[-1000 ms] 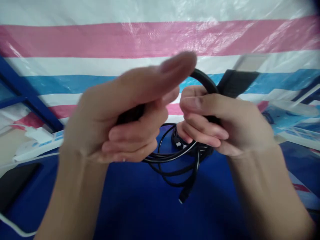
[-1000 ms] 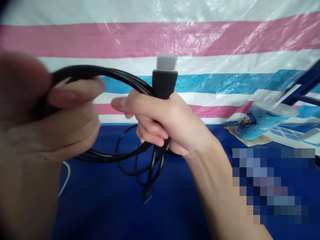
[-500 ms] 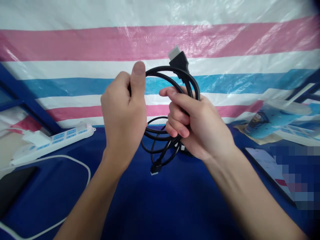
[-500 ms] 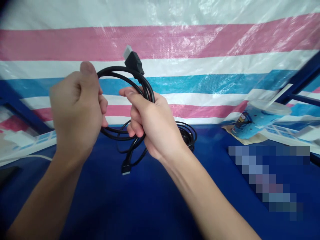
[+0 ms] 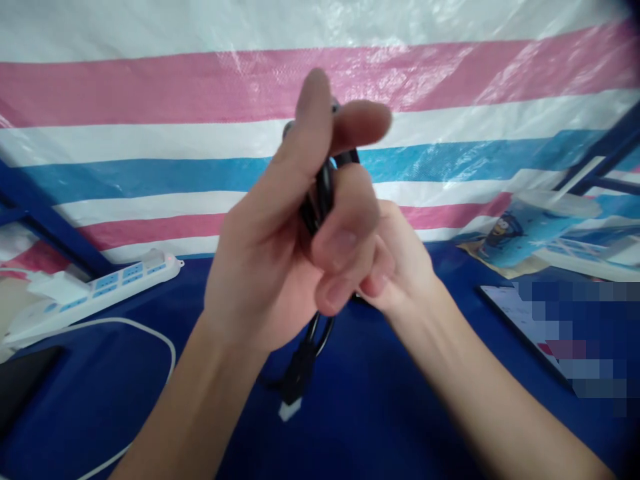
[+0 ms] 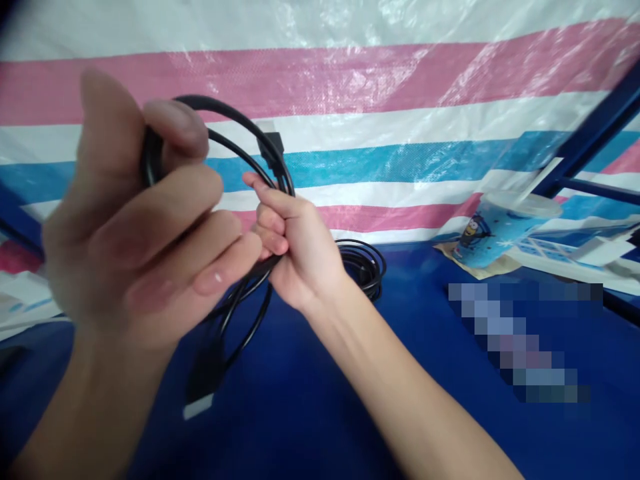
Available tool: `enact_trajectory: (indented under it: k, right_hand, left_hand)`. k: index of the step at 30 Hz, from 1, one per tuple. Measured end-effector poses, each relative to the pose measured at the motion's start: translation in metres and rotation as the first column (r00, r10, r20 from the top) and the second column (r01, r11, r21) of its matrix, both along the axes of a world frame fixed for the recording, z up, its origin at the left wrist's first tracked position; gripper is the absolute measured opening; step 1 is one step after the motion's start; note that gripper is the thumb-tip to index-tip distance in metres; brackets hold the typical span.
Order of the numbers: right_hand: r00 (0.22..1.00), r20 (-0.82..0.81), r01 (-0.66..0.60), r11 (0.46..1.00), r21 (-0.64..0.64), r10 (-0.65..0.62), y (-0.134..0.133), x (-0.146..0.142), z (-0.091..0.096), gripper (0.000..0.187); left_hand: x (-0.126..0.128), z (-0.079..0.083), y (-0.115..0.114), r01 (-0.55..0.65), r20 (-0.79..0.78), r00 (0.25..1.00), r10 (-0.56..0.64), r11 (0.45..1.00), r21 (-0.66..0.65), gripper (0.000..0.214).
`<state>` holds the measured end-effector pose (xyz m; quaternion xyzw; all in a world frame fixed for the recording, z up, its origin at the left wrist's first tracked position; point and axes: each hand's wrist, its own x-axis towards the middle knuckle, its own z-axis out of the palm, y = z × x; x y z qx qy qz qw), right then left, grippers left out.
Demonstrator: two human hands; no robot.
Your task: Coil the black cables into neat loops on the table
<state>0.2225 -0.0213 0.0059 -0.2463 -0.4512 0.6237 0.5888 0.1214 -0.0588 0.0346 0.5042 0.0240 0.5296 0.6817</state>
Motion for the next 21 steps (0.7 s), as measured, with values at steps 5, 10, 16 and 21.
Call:
enact_trajectory:
  k: [5, 10, 16, 21]
  right_hand:
    - [0.959, -0.282, -0.073, 0.986, -0.148, 0.029, 0.002, -0.005, -0.004, 0.011]
    - [0.994, -0.084, 0.074, 0.993, 0.096, -0.066, -0.005, -0.005, -0.003, 0.010]
    - [0.888, 0.406, 0.074, 0.938, 0.338, -0.216, -0.005, 0.012, 0.003, 0.009]
    - [0.660, 0.667, -0.083, 0.849, 0.522, -0.345, -0.007, 0.029, 0.013, 0.024]
  left_hand:
    - [-0.008, -0.001, 0.011, -0.448, -0.206, 0.883, 0.423, 0.888, -0.098, 0.037]
    - [-0.011, -0.013, 0.027, -0.780, -0.266, 0.579, 0.770, 0.619, 0.093, 0.026]
    - [-0.028, -0.007, 0.024, -0.544, -0.488, 0.642, 0.592, 0.800, 0.255, 0.032]
    - [-0.032, -0.002, 0.019, -0.213, -0.630, 0.761, 0.155, 0.977, -0.017, 0.034]
